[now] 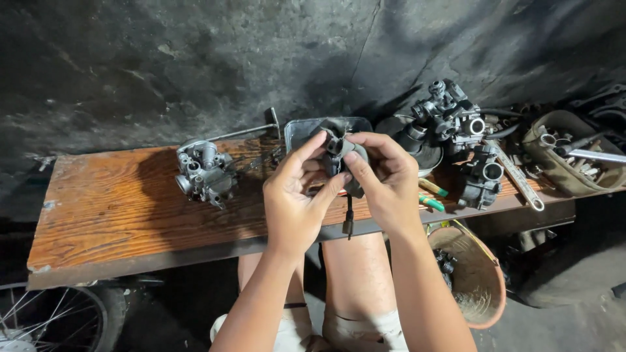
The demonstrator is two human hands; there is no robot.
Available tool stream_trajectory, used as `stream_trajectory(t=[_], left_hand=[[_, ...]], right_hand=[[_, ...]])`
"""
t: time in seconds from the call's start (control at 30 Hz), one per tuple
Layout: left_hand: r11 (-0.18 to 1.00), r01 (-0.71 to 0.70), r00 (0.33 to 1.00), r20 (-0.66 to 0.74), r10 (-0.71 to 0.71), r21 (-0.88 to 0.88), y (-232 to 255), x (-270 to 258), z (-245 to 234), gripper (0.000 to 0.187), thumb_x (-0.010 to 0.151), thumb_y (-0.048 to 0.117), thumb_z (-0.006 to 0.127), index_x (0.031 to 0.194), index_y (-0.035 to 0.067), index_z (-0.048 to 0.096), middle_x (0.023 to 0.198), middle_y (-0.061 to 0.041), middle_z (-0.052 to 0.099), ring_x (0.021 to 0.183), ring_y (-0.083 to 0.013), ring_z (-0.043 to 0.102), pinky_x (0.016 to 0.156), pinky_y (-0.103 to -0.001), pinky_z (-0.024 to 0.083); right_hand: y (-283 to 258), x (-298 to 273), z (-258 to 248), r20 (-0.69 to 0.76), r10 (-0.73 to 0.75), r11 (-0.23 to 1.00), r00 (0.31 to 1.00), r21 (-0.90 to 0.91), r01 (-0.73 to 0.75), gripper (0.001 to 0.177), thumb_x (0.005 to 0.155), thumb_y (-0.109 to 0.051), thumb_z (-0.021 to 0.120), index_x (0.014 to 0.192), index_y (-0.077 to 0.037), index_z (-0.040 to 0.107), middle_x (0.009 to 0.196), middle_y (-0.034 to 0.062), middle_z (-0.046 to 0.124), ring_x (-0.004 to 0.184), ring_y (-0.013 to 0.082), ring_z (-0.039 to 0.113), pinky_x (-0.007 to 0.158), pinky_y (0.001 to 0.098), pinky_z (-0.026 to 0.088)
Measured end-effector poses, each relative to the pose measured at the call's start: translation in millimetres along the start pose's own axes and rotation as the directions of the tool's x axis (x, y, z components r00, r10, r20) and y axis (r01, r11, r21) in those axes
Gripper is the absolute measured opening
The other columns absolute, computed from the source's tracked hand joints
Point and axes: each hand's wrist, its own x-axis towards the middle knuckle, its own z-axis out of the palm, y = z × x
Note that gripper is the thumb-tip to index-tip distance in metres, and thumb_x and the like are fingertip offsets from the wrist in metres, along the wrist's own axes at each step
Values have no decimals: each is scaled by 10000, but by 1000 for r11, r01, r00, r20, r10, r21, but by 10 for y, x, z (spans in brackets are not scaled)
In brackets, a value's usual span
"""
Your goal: The person disassembles a carburetor on a wooden workbench, using a screwdriver to remove screws and a toothbrush to scrub small parts in a container. They wipe the components with a cloth and reassemble the carburetor.
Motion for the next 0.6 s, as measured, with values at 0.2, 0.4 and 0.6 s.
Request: stream_trajectory(t=[0.2, 0.4, 0.6], left_hand=[[1000, -3, 1000, 12, 4, -26, -49, -16, 15, 605, 777, -7, 880, 1336, -17, 650, 1104, -216, 692, 877, -203, 721, 795, -316, 660], [1000, -20, 999, 32, 20, -14, -43, -1, -30, 610, 777, -10, 880, 1339, -19, 644, 1113, -220, 703, 875, -198, 725, 789, -307, 660], [998, -60, 997, 39, 59, 21, -40, -15, -38, 595, 738, -24, 904, 1286, -31, 672, 1064, -209, 717, 858, -246, 757, 768, -321, 664]], right_hand=[[-49, 4, 3, -11, -12, 999, 1000, -33, 12, 177, 968, -7, 714, 1138, 37, 697, 923, 127, 726, 784, 124, 651, 704, 305, 613], [-93, 3, 11, -16, -54, 995, 998, -91, 52, 145, 976, -37, 719, 1110, 18, 708, 859, 110, 732, 787, 89, 608, 725, 297, 593], [39, -16, -14, -75, -47, 990, 996, -133, 37, 119, 987, -41, 719, 1102, -13, 715, 735, 84, 701, 661, 83, 617, 599, 250, 546]])
